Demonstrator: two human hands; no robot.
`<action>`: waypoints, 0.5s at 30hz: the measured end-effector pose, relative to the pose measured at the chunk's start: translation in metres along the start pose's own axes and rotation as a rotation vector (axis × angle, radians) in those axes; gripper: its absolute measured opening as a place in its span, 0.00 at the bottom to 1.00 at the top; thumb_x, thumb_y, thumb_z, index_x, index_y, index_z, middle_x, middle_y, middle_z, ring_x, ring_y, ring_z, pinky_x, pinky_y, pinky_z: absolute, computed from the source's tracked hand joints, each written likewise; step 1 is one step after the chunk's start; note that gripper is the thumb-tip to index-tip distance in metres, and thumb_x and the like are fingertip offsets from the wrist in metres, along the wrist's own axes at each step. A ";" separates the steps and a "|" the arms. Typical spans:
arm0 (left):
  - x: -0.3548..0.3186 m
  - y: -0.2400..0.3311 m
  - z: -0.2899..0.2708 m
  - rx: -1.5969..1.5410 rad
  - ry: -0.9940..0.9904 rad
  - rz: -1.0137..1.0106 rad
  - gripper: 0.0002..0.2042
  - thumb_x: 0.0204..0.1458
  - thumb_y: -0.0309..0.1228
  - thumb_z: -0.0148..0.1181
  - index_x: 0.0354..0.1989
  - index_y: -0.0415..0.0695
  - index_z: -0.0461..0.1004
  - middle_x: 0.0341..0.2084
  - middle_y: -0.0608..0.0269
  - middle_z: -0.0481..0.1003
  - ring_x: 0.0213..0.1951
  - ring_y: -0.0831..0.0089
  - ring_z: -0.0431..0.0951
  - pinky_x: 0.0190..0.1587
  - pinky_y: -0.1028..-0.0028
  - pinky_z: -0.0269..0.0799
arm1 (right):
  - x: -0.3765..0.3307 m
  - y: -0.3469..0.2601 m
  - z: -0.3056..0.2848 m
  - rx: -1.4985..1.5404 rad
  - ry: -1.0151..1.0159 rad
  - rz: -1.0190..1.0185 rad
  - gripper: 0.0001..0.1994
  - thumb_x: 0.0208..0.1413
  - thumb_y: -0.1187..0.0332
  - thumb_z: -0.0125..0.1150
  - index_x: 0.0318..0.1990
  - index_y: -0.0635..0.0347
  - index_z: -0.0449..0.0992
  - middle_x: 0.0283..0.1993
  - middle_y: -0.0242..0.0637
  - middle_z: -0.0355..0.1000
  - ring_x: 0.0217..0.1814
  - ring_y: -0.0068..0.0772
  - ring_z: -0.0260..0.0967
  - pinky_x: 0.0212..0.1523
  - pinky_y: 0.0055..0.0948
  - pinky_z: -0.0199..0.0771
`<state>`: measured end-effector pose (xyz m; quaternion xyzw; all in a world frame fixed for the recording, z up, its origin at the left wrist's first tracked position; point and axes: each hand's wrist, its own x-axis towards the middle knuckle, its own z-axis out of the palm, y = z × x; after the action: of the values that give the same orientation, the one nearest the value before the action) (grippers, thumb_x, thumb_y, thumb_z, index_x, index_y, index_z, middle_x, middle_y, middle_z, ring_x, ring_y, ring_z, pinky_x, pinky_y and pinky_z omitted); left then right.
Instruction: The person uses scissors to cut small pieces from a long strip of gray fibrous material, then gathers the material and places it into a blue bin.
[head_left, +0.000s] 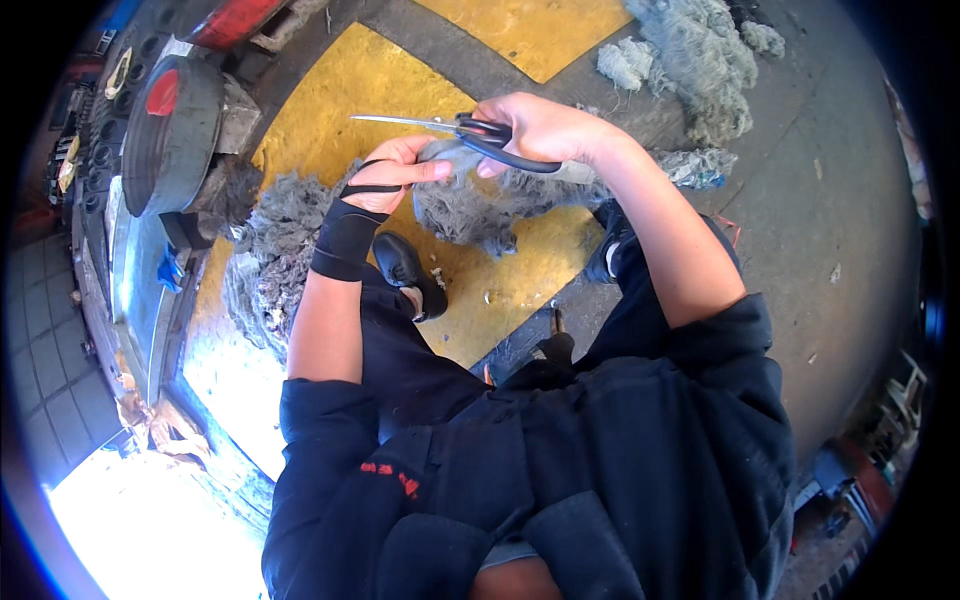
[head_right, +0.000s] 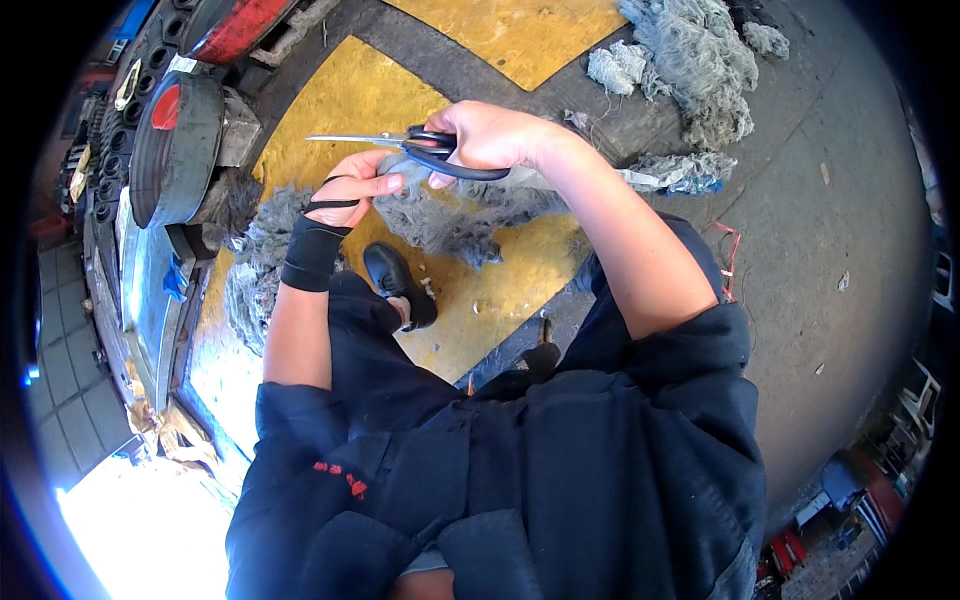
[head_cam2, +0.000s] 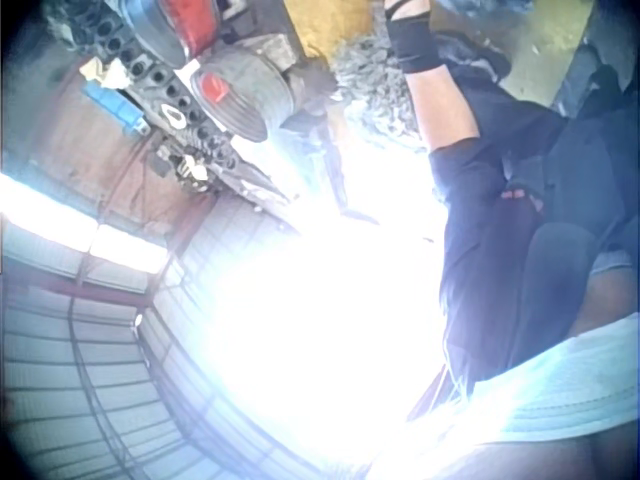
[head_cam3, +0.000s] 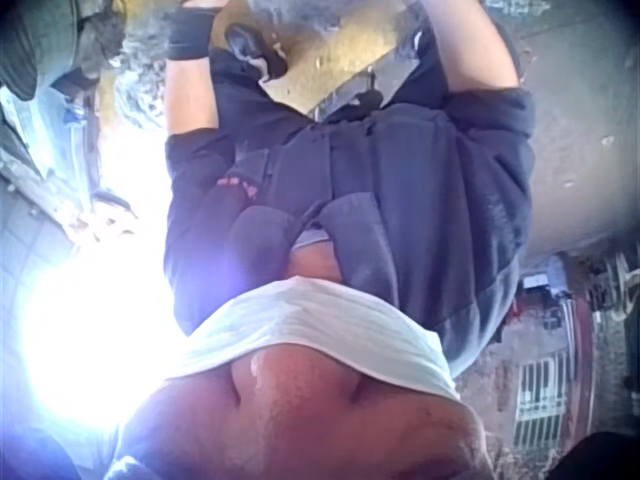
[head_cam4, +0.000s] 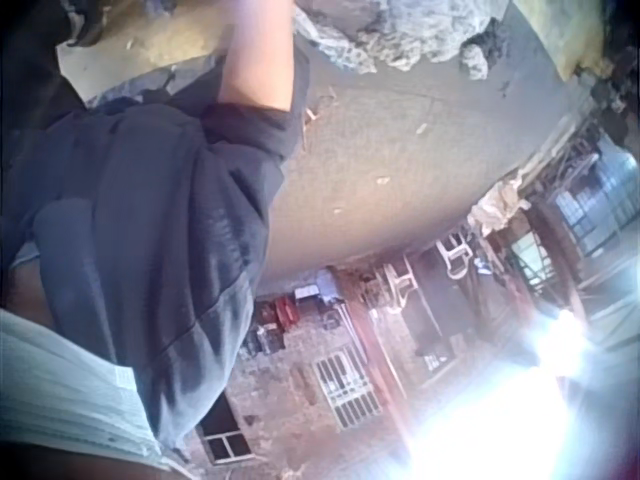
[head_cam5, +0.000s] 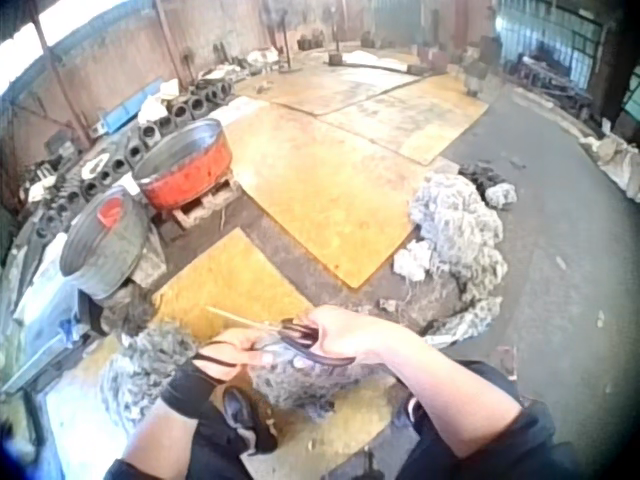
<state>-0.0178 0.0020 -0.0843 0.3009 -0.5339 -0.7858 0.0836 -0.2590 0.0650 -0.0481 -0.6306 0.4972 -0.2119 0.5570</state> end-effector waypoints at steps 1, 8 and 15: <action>0.001 0.001 0.001 0.005 0.016 0.008 0.18 0.48 0.31 0.64 0.46 0.37 0.73 0.33 0.69 0.75 0.36 0.81 0.70 0.43 0.81 0.62 | 0.000 -0.001 -0.002 -0.048 0.014 0.012 0.22 0.40 0.69 0.71 0.44 0.66 0.72 0.37 0.34 0.74 0.38 0.24 0.68 0.41 0.25 0.67; 0.001 0.007 0.021 -0.258 -0.019 0.066 0.17 0.54 0.32 0.58 0.49 0.38 0.68 0.33 0.67 0.73 0.27 0.79 0.70 0.38 0.74 0.68 | -0.001 0.002 -0.017 -0.139 0.121 0.049 0.21 0.37 0.72 0.64 0.44 0.66 0.72 0.39 0.40 0.74 0.42 0.30 0.70 0.43 0.26 0.68; -0.002 0.007 0.003 -0.137 0.125 -0.157 0.13 0.54 0.32 0.58 0.45 0.38 0.71 0.30 0.68 0.72 0.21 0.84 0.67 0.31 0.77 0.69 | 0.006 0.018 -0.017 -0.221 0.294 0.235 0.28 0.37 0.52 0.74 0.39 0.66 0.74 0.33 0.42 0.73 0.37 0.35 0.71 0.40 0.29 0.69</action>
<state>-0.0191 0.0019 -0.0766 0.3840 -0.4473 -0.8042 0.0752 -0.2773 0.0540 -0.0616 -0.5878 0.6635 -0.1791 0.4268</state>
